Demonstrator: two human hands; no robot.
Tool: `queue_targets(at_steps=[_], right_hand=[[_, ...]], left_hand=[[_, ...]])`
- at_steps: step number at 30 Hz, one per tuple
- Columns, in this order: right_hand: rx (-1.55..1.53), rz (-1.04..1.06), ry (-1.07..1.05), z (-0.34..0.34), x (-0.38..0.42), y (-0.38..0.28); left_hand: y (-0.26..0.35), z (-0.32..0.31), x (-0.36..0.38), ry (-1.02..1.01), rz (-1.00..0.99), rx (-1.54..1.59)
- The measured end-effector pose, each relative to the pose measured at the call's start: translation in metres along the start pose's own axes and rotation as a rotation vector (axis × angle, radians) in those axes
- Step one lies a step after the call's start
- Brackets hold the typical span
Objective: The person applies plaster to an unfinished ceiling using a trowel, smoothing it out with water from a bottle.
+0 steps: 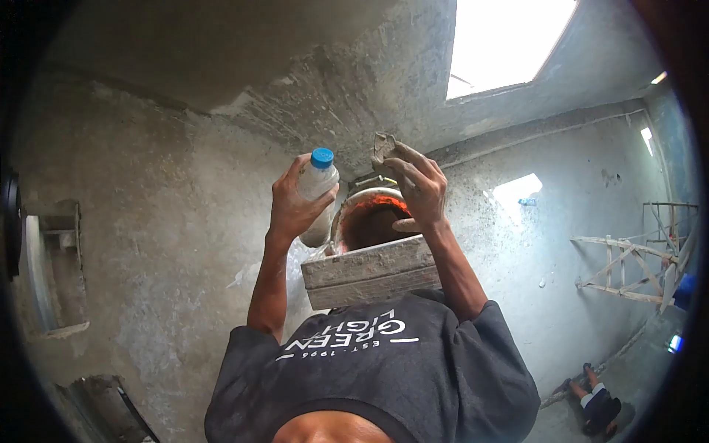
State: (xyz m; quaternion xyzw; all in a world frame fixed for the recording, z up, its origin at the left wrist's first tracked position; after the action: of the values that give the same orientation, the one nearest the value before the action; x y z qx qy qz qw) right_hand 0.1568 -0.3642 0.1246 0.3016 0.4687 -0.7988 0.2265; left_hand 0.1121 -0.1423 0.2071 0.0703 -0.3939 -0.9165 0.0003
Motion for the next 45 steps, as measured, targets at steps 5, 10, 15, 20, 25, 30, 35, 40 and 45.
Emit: queue_targets(at_steps=[5,10,15,20,25,30,35,40,45], right_hand=[[-0.155,0.06,-0.089,0.015,0.01,0.004],[-0.246,0.017,-0.135,0.027,0.018,-0.003],[-0.639,-0.539,-0.047,0.015,0.038,-0.006],[-0.921,-0.67,-0.015,0.017,0.027,-0.025],[-0.828,-0.793,-0.079,0.02,0.028,-0.017],[-0.981,-1.052,-0.03,0.017,0.036,-0.009],[-1.07,-1.173,-0.017,0.011,0.046,0.003],[-1.149,-1.196,-0.048,0.015,0.035,-0.009],[-0.83,-1.007,-0.139,0.011,0.032,-0.013]], left_hand=[[0.014,0.0,0.007,-0.016,-0.015,0.009],[0.019,-0.002,0.011,-0.055,-0.04,0.011],[0.026,-0.005,0.015,-0.07,-0.042,0.017],[0.03,-0.007,0.019,-0.091,-0.048,0.026],[0.031,-0.007,0.02,-0.147,-0.069,0.034],[0.03,-0.007,0.018,-0.193,-0.075,-0.034],[0.023,-0.011,0.015,-0.198,-0.109,-0.041],[0.02,-0.015,0.013,-0.27,-0.083,-0.075],[0.011,-0.017,0.007,-0.337,-0.023,-0.16]])
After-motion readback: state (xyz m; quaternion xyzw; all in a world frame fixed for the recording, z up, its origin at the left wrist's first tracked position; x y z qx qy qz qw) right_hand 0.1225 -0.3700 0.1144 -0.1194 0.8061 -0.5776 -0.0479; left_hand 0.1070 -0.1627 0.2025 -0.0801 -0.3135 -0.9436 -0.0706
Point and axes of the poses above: each hand's wrist, its own x-axis away from the middle knuckle, its own z-axis out of the back of the hand, y = z × x, the point moved 1 cm from there along -x, towards the middle knuckle, and after that the axes turned 5 degrees about z, right-handed, at the moved point
